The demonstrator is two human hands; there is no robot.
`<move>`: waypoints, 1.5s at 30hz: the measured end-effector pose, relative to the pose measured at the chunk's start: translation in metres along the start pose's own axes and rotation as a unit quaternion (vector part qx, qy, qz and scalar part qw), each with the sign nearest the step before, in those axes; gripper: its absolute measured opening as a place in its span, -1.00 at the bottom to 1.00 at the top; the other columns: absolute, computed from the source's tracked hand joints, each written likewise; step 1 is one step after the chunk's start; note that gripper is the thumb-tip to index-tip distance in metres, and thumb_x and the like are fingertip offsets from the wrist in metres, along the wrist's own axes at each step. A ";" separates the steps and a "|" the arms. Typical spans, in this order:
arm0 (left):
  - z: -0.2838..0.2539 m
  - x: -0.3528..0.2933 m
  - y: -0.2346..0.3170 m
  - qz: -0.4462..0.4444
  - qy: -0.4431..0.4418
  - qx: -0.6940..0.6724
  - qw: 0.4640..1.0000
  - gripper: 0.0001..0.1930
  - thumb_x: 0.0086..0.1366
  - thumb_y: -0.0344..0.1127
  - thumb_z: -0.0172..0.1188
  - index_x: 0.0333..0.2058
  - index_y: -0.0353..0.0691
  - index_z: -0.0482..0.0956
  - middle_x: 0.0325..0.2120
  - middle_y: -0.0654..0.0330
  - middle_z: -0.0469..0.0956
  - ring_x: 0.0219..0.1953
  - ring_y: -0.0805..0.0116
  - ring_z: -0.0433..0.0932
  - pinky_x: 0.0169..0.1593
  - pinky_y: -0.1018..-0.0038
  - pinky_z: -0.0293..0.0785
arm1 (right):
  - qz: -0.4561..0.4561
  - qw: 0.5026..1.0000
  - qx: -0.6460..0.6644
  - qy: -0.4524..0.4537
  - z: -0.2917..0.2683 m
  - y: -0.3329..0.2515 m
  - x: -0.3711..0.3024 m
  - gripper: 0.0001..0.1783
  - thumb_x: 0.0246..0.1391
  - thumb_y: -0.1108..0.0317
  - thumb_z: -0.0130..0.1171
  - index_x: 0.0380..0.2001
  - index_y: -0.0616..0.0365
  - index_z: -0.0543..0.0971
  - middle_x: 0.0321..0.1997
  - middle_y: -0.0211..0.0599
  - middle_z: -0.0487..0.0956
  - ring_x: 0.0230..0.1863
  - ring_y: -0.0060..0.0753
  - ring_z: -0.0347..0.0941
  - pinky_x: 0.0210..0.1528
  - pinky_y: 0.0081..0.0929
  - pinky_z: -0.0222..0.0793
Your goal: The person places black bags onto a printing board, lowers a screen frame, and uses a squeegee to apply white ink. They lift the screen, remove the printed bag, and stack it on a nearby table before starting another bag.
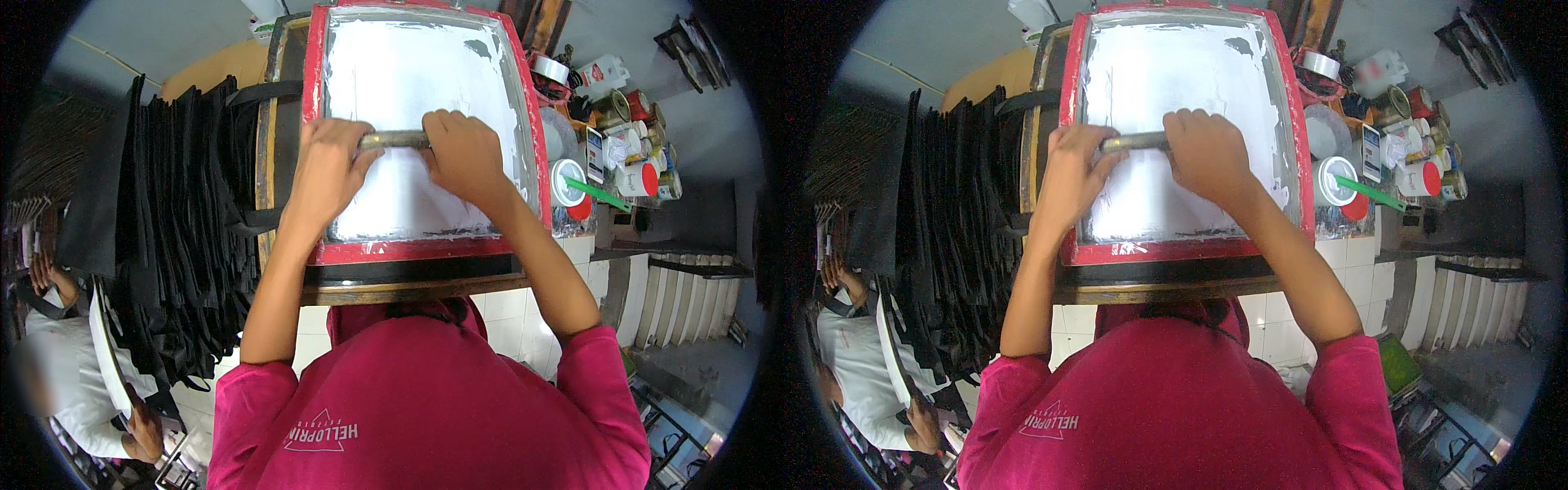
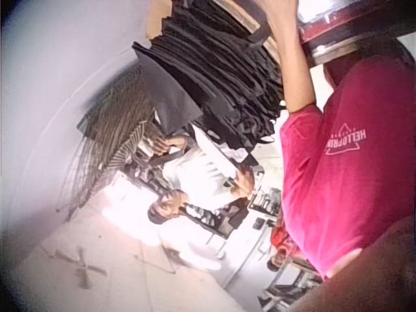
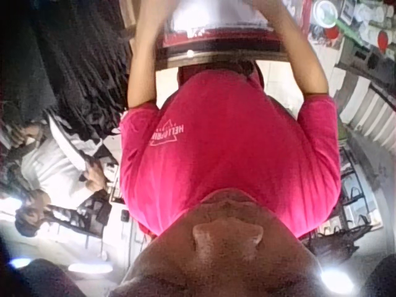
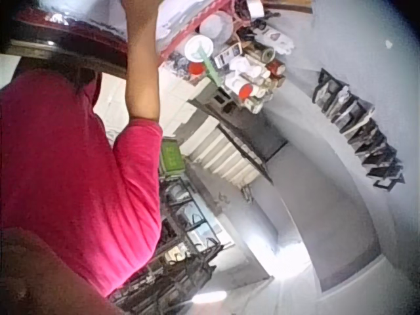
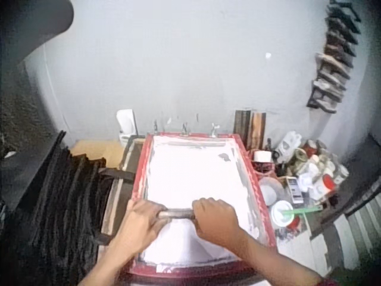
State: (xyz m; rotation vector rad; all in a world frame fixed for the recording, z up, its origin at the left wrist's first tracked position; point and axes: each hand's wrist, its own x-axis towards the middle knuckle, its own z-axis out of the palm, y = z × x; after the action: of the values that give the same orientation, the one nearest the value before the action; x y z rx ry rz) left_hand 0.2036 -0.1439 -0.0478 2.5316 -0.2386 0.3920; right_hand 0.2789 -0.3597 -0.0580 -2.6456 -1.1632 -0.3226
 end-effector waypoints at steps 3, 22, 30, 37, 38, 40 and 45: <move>-0.003 -0.027 0.016 0.002 0.009 -0.013 1.000 -0.73 0.17 -0.36 0.39 -0.18 -0.36 0.66 -0.25 -0.01 0.66 -0.08 0.00 0.58 0.17 0.16 0.28 | -0.008 1.000 0.008 0.013 -0.002 -0.016 -0.026 -0.76 -0.06 0.34 0.30 -0.33 0.11 0.47 -0.37 -0.25 0.51 -0.33 -0.15 0.51 -0.29 -0.21 0.44; 0.020 -0.161 -0.004 0.038 0.061 0.133 0.989 0.27 -0.07 0.18 0.58 0.48 -0.21 0.01 0.47 -0.17 0.11 0.54 -0.15 -0.04 0.49 -0.26 -0.44 | -0.003 0.999 0.029 0.046 -0.017 -0.065 -0.111 -0.70 -0.05 0.40 0.20 -0.17 0.12 0.57 -0.11 -0.22 0.63 -0.05 -0.16 0.61 0.04 -0.20 0.50; -0.067 -0.083 0.045 0.084 0.310 0.008 0.947 0.47 -0.10 0.16 0.64 0.51 -0.20 -0.30 0.50 -0.22 -0.08 0.55 -0.12 -0.09 0.56 -0.02 -0.30 | -0.060 0.962 0.009 0.268 -0.132 -0.047 -0.048 -0.64 -0.18 0.40 0.29 -0.20 0.02 0.61 -0.12 -0.28 0.65 -0.10 -0.16 0.62 -0.06 -0.24 0.54; -0.036 -0.079 -0.009 -0.238 0.003 0.146 0.960 0.09 -0.01 0.16 0.55 0.31 -0.46 0.27 0.34 -0.31 0.25 0.39 -0.17 0.23 0.40 -0.05 0.05 | 0.026 0.966 -0.064 0.249 -0.239 -0.027 0.062 -0.67 0.07 0.21 0.31 -0.14 0.14 0.63 -0.36 0.00 0.64 -0.33 0.05 0.61 -0.22 -0.13 0.50; -0.024 -0.092 -0.020 -0.274 -0.034 0.173 0.945 0.08 -0.01 0.21 0.53 0.27 -0.49 0.30 0.32 -0.32 0.26 0.34 -0.16 0.30 0.34 -0.06 0.11 | 0.054 0.974 -0.017 0.220 -0.254 -0.035 0.076 -0.67 0.06 0.25 0.29 -0.14 0.21 0.64 -0.32 0.07 0.66 -0.29 0.11 0.62 -0.17 -0.12 0.50; -0.025 -0.086 -0.007 -0.322 -0.080 0.201 0.922 0.00 -0.04 0.22 0.54 0.15 -0.52 0.42 0.25 -0.31 0.37 0.26 -0.13 0.38 0.25 -0.04 0.16 | 0.050 0.972 -0.001 0.231 -0.273 -0.031 0.096 -0.66 0.05 0.29 0.29 -0.15 0.29 0.65 -0.26 0.15 0.68 -0.21 0.17 0.62 -0.10 -0.10 0.50; -0.020 -0.068 -0.020 -0.377 -0.184 0.119 0.900 -0.23 -0.07 0.13 0.58 -0.09 -0.45 0.61 -0.12 -0.16 0.65 -0.01 -0.10 0.57 0.17 0.10 0.25 | -0.024 0.955 -0.057 0.291 -0.293 0.017 0.140 -0.65 0.03 0.24 0.33 -0.18 0.28 0.67 -0.20 0.22 0.67 -0.09 0.22 0.61 -0.01 -0.06 0.47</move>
State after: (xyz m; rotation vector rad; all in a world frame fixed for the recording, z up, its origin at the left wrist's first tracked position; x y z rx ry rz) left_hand 0.1405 -0.1107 -0.0642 2.6684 0.6846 -0.3877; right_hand 0.3527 -0.3612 0.2584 -2.3473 -1.0239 -1.1177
